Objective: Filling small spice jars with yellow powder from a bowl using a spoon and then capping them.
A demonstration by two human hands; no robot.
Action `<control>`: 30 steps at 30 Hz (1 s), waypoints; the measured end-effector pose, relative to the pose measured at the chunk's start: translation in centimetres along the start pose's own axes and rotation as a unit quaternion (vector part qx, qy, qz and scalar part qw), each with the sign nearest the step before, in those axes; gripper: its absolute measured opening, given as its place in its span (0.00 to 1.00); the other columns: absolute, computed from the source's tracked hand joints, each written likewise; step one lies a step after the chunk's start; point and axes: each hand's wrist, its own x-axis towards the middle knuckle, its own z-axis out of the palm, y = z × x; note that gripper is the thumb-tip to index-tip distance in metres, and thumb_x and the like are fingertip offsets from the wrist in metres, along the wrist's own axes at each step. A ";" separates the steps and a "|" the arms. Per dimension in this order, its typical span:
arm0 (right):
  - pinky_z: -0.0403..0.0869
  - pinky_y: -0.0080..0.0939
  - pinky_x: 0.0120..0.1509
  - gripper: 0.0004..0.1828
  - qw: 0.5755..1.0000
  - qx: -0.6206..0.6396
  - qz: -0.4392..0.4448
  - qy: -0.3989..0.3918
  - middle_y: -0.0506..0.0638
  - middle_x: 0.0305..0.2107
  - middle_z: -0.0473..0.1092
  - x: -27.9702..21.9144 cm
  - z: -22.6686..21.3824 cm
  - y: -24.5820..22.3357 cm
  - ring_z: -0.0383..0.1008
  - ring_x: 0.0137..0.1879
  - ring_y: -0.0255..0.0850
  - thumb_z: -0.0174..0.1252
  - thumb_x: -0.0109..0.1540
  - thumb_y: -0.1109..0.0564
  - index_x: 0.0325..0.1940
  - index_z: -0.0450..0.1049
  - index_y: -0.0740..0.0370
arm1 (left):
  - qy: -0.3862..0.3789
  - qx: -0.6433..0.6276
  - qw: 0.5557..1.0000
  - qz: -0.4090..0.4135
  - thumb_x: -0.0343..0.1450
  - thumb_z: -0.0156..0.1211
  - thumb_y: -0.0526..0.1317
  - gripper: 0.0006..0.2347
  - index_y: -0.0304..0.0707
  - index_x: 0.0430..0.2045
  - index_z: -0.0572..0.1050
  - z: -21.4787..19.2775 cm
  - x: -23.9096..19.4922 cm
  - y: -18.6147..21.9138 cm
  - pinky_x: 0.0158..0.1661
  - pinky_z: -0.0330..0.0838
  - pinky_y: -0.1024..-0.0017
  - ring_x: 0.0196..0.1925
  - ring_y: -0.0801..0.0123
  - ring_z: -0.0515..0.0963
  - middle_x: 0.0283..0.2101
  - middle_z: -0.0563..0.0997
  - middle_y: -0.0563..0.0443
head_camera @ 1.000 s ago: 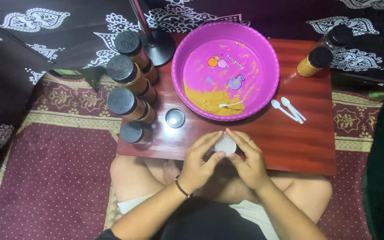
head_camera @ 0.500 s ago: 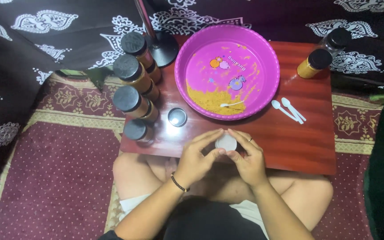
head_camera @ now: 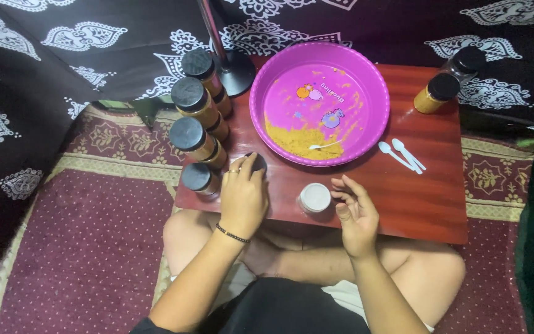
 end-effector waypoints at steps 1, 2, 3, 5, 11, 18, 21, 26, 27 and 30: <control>0.74 0.49 0.65 0.34 1.000 -0.002 0.001 0.002 0.67 0.54 0.69 0.0 -0.1 0.0 0.71 0.62 0.52 0.58 0.65 0.49 0.68 0.63 0.76 | -0.002 -0.002 1.000 0.002 0.62 0.66 0.36 0.10 0.32 0.35 0.82 0.5 -0.2 -0.2 0.49 0.67 0.61 0.58 0.49 0.73 0.53 0.79 0.40; 0.74 0.48 0.64 0.33 1.000 0.000 0.002 0.005 0.67 0.54 0.70 0.0 -0.3 0.1 0.72 0.61 0.51 0.58 0.65 0.49 0.68 0.63 0.76 | 0.003 0.002 1.000 -0.003 0.62 0.67 0.36 0.09 0.33 0.32 0.82 0.9 -0.4 -0.5 0.47 0.67 0.60 0.56 0.49 0.73 0.51 0.79 0.41; 0.74 0.48 0.64 0.32 1.000 0.003 0.004 0.006 0.67 0.53 0.70 0.0 -0.3 0.2 0.72 0.61 0.50 0.58 0.66 0.49 0.67 0.64 0.75 | 0.008 0.007 1.000 -0.009 0.61 0.67 0.36 0.08 0.34 0.30 0.82 1.4 -0.6 -0.8 0.46 0.67 0.60 0.54 0.49 0.74 0.50 0.79 0.43; 0.75 0.47 0.63 0.31 1.000 0.006 0.003 0.008 0.67 0.53 0.71 -0.1 -0.4 0.2 0.73 0.60 0.50 0.58 0.66 0.51 0.67 0.64 0.75 | 0.009 -0.002 1.000 -0.010 0.60 0.68 0.36 0.06 0.35 0.27 0.82 1.0 -0.6 -0.6 0.45 0.67 0.60 0.53 0.49 0.74 0.49 0.79 0.44; 0.74 0.49 0.63 0.28 0.998 -0.010 -0.057 0.026 0.67 0.52 0.70 0.1 0.1 -0.7 0.72 0.59 0.51 0.58 0.66 0.54 0.65 0.65 0.76 | -0.007 -0.249 0.962 -0.107 0.62 0.67 0.33 0.04 0.33 0.22 0.78 -2.8 -0.3 1.6 0.50 0.71 0.57 0.54 0.44 0.77 0.51 0.80 0.39; 0.69 0.59 0.66 0.31 0.958 -0.194 -0.205 -0.039 0.66 0.56 0.70 1.9 2.6 -7.8 0.70 0.62 0.61 0.66 0.59 0.43 0.57 0.74 0.69 | -0.080 -0.671 0.726 -0.124 0.72 0.56 0.38 0.23 0.33 0.64 0.62 -3.0 -0.4 3.8 0.64 0.61 0.52 0.70 0.49 0.67 0.64 0.72 0.34; 0.69 0.61 0.66 0.30 0.950 -0.227 -0.203 -0.075 0.65 0.58 0.70 2.6 2.9 -9.5 0.71 0.61 0.62 0.66 0.59 0.42 0.58 0.75 0.65 | -0.026 -0.663 0.747 -0.036 0.70 0.62 0.33 0.16 0.31 0.52 0.72 -2.4 0.3 4.9 0.64 0.65 0.57 0.67 0.51 0.72 0.61 0.74 0.35; 0.73 0.54 0.64 0.21 0.953 -0.214 -0.199 -0.083 0.64 0.57 0.72 2.2 2.0 -7.5 0.75 0.61 0.60 0.66 0.61 0.51 0.54 0.79 0.63 | -0.009 -0.625 0.780 0.006 0.68 0.69 0.38 0.14 0.35 0.43 0.73 -1.0 0.1 5.2 0.60 0.70 0.60 0.62 0.52 0.76 0.59 0.76 0.40; 0.73 0.52 0.64 0.19 0.954 -0.216 -0.189 -0.082 0.63 0.58 0.72 1.7 1.7 -6.9 0.76 0.62 0.58 0.67 0.60 0.53 0.53 0.81 0.61 | 0.002 -0.561 0.827 0.032 0.67 0.71 0.41 0.14 0.36 0.39 0.74 -1.1 0.2 5.0 0.58 0.72 0.57 0.60 0.49 0.79 0.56 0.79 0.41; 0.74 0.51 0.63 0.16 0.953 -0.231 -0.181 -0.073 0.62 0.57 0.73 1.3 0.9 -4.9 0.77 0.60 0.57 0.68 0.58 0.55 0.50 0.82 0.59 | -0.001 -0.502 0.862 0.064 0.65 0.72 0.35 0.10 0.37 0.36 0.78 -0.5 -0.1 4.3 0.57 0.75 0.58 0.59 0.50 0.80 0.55 0.80 0.43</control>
